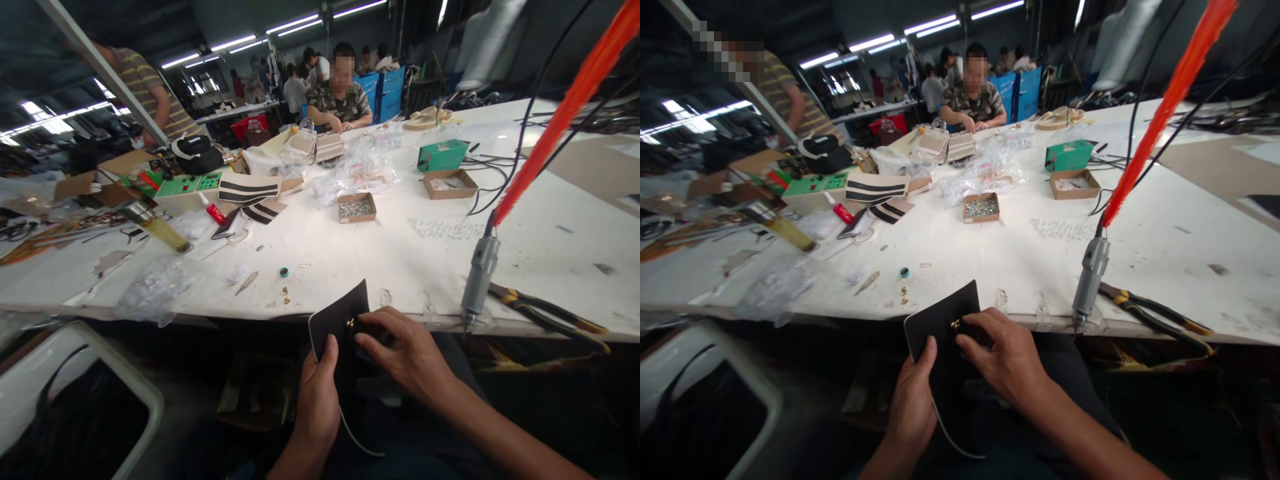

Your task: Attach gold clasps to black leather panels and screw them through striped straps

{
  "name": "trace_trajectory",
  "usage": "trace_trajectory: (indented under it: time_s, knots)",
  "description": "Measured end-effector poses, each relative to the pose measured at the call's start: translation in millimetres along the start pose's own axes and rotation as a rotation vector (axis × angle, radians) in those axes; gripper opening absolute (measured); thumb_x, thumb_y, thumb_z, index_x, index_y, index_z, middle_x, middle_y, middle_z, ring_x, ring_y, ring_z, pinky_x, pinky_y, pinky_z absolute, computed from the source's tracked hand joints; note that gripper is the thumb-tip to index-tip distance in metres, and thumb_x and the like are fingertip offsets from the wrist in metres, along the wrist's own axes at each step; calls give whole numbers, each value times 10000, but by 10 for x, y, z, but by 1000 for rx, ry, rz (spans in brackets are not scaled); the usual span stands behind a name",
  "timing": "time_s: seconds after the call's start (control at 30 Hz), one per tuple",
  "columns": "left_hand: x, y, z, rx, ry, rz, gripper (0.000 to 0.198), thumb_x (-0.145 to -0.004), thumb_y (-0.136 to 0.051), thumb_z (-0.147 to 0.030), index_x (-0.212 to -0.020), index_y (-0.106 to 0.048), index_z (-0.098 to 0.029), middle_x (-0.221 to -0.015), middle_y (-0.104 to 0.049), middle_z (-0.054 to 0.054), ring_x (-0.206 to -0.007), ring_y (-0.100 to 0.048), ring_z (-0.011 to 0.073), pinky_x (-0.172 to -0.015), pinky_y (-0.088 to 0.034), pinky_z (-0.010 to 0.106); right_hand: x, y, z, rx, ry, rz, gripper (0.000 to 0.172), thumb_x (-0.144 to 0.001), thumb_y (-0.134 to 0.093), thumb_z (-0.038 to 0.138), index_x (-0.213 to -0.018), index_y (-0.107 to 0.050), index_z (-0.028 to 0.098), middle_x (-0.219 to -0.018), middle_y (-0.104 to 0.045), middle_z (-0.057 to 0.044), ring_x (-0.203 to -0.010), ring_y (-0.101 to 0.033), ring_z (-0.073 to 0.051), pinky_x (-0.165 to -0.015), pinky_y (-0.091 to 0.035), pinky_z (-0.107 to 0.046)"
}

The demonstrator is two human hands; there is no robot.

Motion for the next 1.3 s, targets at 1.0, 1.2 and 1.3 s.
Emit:
trace_trajectory:
  time_s: [1.0,1.2,1.3]
  knots:
    - [-53,-89,-385,-475,-160,206,437,-966,-701,-568,-1131,-831,-184,-1134,-825,93,-1136,-718,352,-1048,-525,380,-422,249,202,755,671,332,249,-1013,-601,92,-792,-683,172,-788,-686,-51,-718,-575,-197,-689,-342,-376]
    - [-339,-59,-289,-486,77,358,444,-867,-800,-599,-832,-802,-157,-804,-771,62,-777,-684,257,-768,-509,327,-531,93,25,974,850,690,173,-872,-702,39,-747,-730,154,-784,-729,-101,-711,-622,-222,-667,-362,-379]
    - [-414,-63,-323,-374,145,326,426,-839,-845,-565,-866,-808,-141,-828,-793,86,-793,-720,266,-816,-543,353,-674,152,24,944,710,694,141,-913,-729,103,-791,-746,170,-805,-753,-78,-723,-658,-216,-674,-389,-364]
Point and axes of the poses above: each hand's wrist, its own x-axis away from the middle knuckle, its own y-axis out of the back of the hand, z = x × y, the point moved 1 cm from there along -x, towards the middle knuckle
